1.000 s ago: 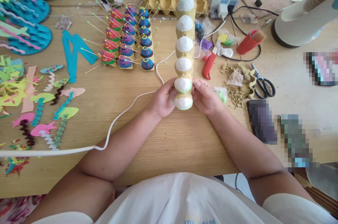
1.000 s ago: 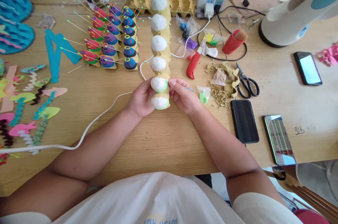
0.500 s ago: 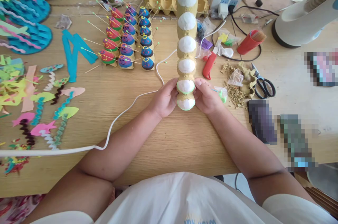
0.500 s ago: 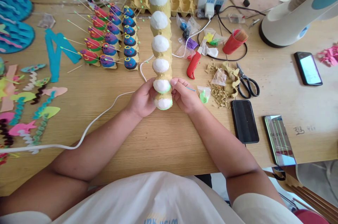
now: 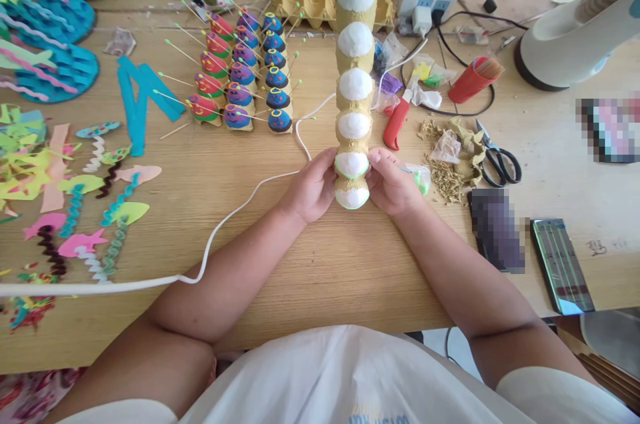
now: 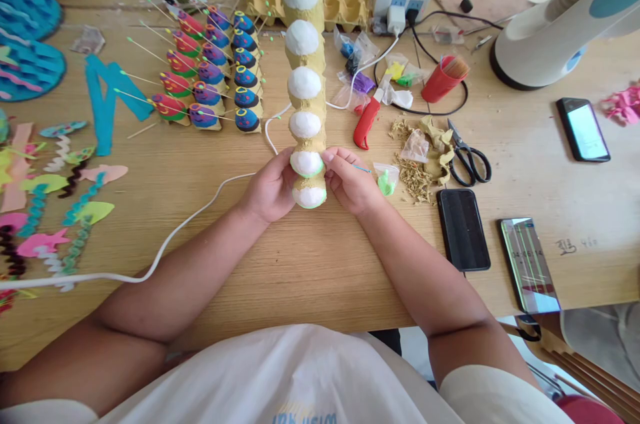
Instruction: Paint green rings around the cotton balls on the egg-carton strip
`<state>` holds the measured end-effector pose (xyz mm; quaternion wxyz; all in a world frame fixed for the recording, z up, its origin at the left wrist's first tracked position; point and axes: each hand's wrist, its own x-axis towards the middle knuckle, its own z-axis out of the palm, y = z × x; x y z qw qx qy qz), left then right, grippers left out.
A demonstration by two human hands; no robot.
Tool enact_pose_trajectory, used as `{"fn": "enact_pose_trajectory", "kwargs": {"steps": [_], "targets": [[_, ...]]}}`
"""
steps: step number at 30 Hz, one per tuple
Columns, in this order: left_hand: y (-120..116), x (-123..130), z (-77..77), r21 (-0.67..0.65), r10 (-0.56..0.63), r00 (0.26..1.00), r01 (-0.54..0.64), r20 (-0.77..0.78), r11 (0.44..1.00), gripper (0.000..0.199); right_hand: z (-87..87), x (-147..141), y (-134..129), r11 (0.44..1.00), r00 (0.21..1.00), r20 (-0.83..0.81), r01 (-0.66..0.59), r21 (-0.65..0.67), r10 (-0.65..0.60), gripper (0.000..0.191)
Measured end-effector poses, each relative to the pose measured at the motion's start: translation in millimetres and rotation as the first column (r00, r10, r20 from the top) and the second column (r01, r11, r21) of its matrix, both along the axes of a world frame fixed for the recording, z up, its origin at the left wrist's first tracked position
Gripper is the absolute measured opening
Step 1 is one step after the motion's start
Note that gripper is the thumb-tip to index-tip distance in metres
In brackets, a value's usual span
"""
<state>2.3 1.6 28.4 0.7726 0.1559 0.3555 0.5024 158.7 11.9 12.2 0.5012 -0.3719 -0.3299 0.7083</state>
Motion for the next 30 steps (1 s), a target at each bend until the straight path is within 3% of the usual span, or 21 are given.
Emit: {"fn": "enact_pose_trajectory", "kwargs": {"steps": [14, 23, 30], "targets": [[3, -4, -2.9, -0.031, -0.041, 0.996, 0.044, 0.077, 0.999, 0.027, 5.7, -2, 0, 0.999, 1.0, 0.006, -0.007, 0.033, 0.007, 0.051], [5, -5, 8.0, -0.088, -0.043, 0.995, 0.051, 0.095, 0.995, 0.038, 4.4, 4, 2, 0.991, 0.992, 0.001, -0.127, 0.05, 0.127, 0.044], [7, -6, 5.7, -0.11, -0.023, 0.993, 0.036, 0.115, 0.993, 0.034, 3.0, 0, -1, 0.996, 0.998, 0.026, -0.062, 0.069, 0.06, 0.041]]}}
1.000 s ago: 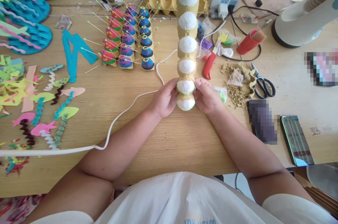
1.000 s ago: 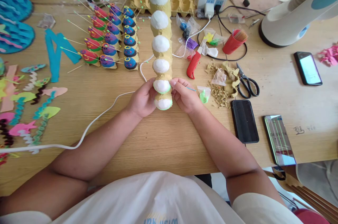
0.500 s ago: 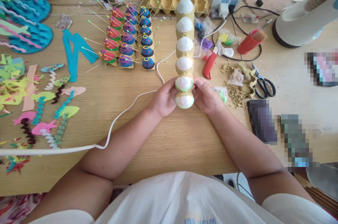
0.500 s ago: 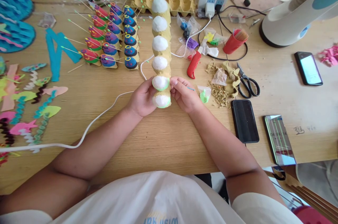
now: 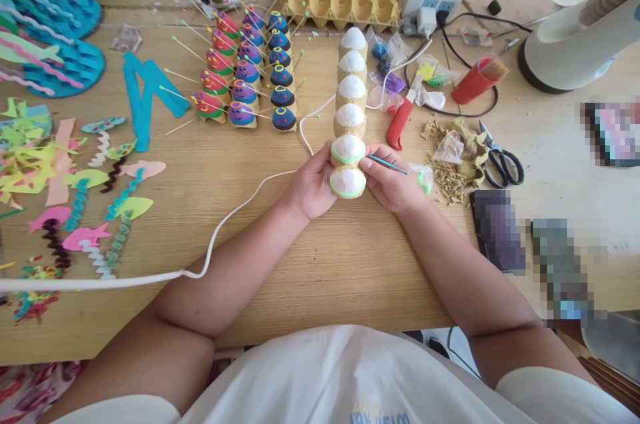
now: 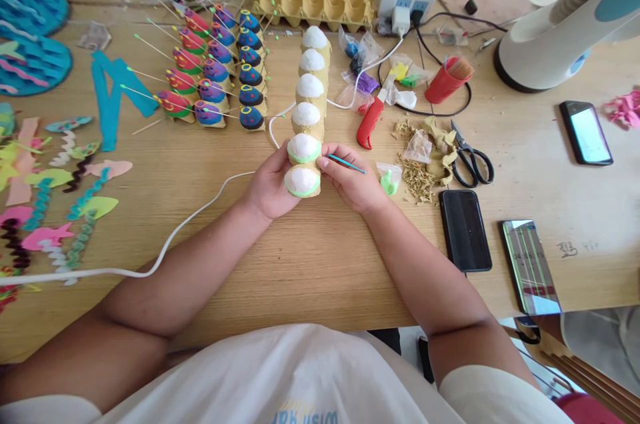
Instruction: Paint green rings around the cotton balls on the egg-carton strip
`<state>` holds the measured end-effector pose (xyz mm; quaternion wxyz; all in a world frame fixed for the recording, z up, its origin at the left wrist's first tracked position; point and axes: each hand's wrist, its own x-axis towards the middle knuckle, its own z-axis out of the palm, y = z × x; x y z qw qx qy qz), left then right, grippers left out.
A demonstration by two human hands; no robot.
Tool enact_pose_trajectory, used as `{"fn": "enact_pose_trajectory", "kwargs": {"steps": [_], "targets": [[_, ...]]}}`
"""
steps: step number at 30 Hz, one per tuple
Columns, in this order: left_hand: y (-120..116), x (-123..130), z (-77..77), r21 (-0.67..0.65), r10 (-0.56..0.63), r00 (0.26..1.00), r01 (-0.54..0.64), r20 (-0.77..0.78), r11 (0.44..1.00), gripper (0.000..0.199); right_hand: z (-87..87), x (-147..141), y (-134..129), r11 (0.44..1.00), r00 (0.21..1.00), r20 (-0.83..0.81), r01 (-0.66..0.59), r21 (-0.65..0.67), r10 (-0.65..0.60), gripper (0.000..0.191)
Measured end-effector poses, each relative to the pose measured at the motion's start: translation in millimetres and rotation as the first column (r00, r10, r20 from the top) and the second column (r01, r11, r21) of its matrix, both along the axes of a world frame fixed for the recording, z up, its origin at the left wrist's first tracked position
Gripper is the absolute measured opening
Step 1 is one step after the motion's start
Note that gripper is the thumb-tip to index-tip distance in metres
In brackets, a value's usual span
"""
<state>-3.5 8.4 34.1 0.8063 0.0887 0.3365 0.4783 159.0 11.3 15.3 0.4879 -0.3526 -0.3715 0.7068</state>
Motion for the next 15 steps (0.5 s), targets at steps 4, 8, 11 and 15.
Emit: {"fn": "enact_pose_trajectory", "kwargs": {"steps": [4, 8, 11, 15], "targets": [[-2.0, -1.8, 1.1, 0.014, -0.008, 1.0, 0.008, 0.0, 1.0, 0.032, 0.1, -1.0, 0.8, 0.999, 0.999, -0.036, 0.04, 0.0, -0.04, 0.041], [-5.6, -2.9, 2.9, 0.057, -0.005, 1.0, 0.005, 0.017, 0.998, 0.023, -0.6, -0.7, 2.3, 0.997, 0.997, -0.026, 0.071, 0.008, -0.071, 0.041], [-5.9, -2.2, 3.8, 0.067, -0.002, 1.0, 0.0, 0.021, 0.998, 0.031, -0.3, -0.3, 2.7, 0.997, 0.997, -0.024, 0.071, 0.002, -0.071, 0.041], [-3.7, -1.6, 0.9, 0.079, 0.006, 1.0, -0.007, 0.021, 0.997, 0.025, -0.4, 0.1, 3.4, 0.998, 0.997, -0.024, 0.068, -0.012, -0.069, 0.043]]}}
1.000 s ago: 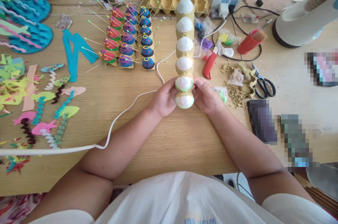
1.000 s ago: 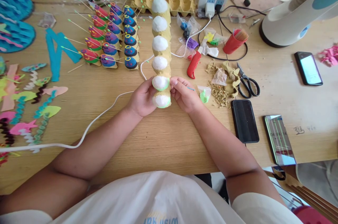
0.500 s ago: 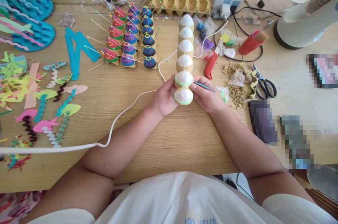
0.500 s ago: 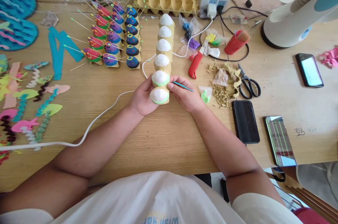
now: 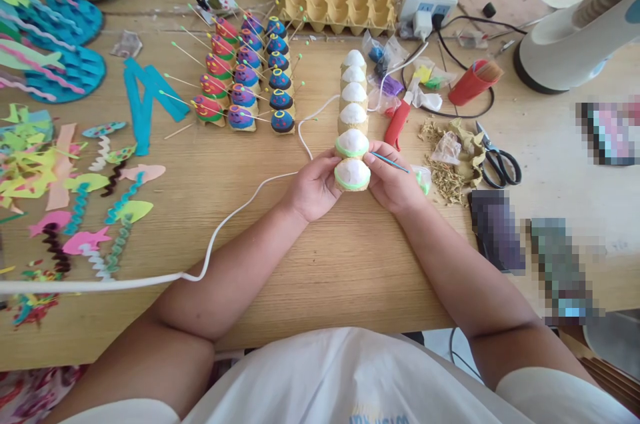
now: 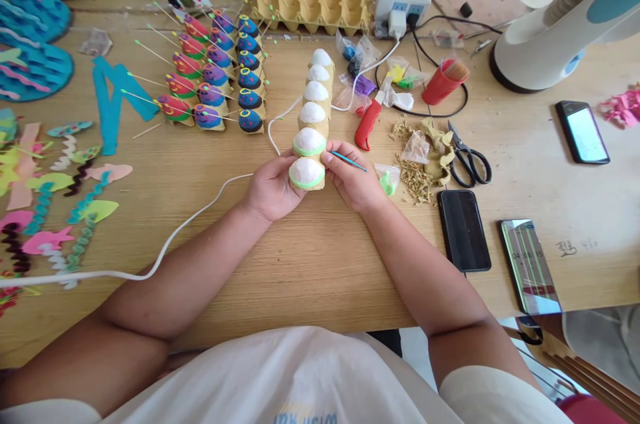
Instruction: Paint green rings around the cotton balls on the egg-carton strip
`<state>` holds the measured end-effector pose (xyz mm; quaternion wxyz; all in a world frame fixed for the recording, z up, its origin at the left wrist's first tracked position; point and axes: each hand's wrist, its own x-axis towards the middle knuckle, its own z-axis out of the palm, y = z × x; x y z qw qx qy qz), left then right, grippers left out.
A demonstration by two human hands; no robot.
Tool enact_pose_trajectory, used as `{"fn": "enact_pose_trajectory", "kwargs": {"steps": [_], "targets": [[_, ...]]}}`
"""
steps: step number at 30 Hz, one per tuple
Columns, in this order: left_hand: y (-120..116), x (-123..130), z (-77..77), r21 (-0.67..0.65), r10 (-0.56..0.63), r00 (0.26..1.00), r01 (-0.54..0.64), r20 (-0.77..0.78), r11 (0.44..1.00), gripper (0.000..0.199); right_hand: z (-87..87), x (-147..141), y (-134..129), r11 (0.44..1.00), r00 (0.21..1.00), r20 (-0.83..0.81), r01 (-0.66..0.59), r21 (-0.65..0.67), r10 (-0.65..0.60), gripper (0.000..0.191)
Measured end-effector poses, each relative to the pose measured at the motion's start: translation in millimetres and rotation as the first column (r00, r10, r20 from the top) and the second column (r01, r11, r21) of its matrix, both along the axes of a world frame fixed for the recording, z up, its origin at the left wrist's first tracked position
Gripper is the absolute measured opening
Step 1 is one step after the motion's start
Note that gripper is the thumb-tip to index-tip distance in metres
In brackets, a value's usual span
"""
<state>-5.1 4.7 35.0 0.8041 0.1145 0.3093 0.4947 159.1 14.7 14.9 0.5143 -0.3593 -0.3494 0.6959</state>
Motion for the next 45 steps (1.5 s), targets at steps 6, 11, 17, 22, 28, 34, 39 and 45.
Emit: {"fn": "enact_pose_trajectory", "kwargs": {"steps": [6, 11, 17, 22, 28, 34, 39, 45], "targets": [[3, -1, -8.3, 0.041, 0.007, 1.0, -0.007, -0.007, 0.999, 0.016, -6.3, 1, 4, 0.993, 0.991, 0.098, 0.088, 0.077, -0.095, 0.041], [4, 0, -6.3, 0.002, 0.048, 0.998, -0.048, -0.029, 0.999, 0.015, 0.6, 2, 3, 0.948, 0.965, 0.099, 0.215, 0.235, -0.244, 0.035], [5, 2, -1.1, -0.054, 0.065, 0.997, -0.068, -0.046, 0.996, 0.018, 8.5, 2, 1, 0.957, 0.989, -0.019, 0.145, 0.252, -0.145, 0.033], [4, 1, -0.4, -0.057, 0.081, 0.996, -0.082, -0.028, 0.995, 0.015, 4.3, 5, 3, 0.968, 1.0, 0.016, 0.016, 0.249, -0.02, 0.039], [3, -1, 2.5, -0.039, 0.054, 0.998, -0.053, 0.02, 0.998, 0.017, 3.7, 6, 4, 0.979, 0.995, 0.099, -0.018, 0.204, -0.003, 0.045], [3, -1, 0.8, -0.033, 0.05, 0.999, -0.05, 0.011, 0.998, 0.02, 0.8, 4, 6, 0.988, 0.989, 0.129, 0.049, 0.144, -0.068, 0.045], [4, 1, -0.1, -0.04, 0.068, 0.998, -0.069, -0.011, 0.997, 0.022, -1.0, 6, 6, 0.981, 0.982, 0.146, 0.099, 0.166, -0.123, 0.044], [4, 2, -3.2, -0.067, 0.081, 0.996, -0.083, -0.034, 0.994, 0.018, -3.8, 2, 4, 0.943, 0.979, 0.102, 0.139, 0.302, -0.177, 0.038]]}}
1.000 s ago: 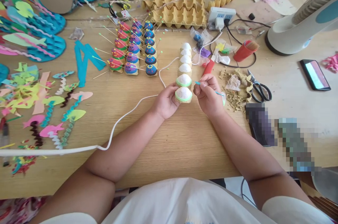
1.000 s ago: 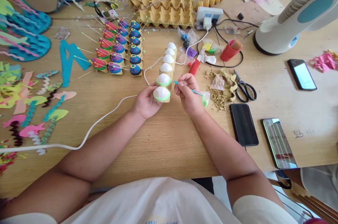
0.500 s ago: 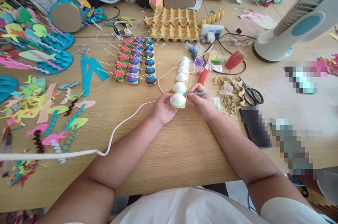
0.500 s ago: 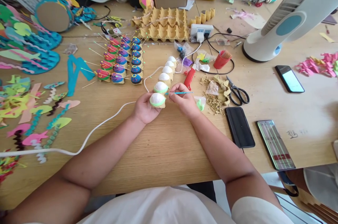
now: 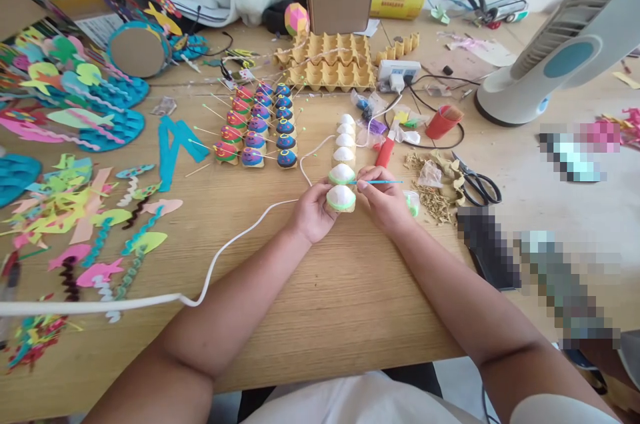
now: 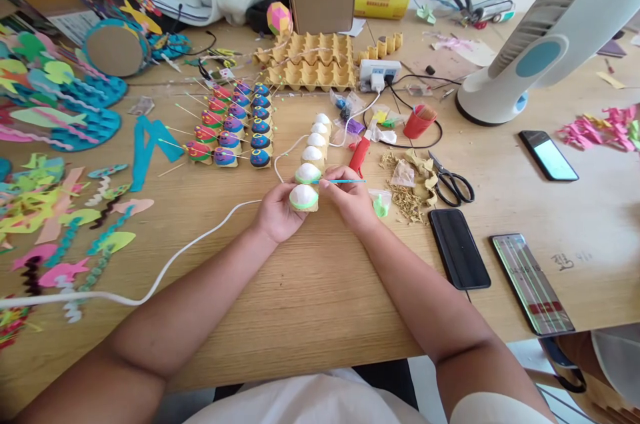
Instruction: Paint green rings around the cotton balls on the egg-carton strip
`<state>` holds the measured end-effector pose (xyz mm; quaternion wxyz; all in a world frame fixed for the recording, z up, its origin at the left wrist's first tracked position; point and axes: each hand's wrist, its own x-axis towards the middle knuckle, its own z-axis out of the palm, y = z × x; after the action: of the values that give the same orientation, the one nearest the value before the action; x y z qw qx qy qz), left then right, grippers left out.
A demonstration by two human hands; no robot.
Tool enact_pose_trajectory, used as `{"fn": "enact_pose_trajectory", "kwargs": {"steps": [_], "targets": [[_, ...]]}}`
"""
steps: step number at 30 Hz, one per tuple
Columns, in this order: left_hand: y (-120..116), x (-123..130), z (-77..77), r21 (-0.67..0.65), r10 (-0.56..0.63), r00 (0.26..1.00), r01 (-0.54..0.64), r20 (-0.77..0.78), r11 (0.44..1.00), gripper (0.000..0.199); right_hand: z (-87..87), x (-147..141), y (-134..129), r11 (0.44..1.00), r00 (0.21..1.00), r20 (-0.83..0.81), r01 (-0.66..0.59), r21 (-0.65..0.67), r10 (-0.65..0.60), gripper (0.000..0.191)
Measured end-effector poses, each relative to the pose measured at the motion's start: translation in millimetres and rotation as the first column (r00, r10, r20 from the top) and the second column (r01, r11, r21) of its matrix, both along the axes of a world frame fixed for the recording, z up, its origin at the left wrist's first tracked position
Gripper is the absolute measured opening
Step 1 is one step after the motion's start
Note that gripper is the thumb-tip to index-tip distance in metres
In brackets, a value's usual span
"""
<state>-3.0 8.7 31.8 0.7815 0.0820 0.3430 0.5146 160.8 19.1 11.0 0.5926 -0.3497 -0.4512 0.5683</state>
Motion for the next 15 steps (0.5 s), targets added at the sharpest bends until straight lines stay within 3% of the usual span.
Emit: {"fn": "enact_pose_trajectory", "kwargs": {"steps": [15], "targets": [[-0.5, 0.9, -5.0, 0.01, 0.002, 1.0, -0.002, -0.012, 1.0, 0.016, -2.7, -2.9, 0.4, 1.0, 1.0, 0.027, 0.012, 0.024, -0.012, 0.031]]}}
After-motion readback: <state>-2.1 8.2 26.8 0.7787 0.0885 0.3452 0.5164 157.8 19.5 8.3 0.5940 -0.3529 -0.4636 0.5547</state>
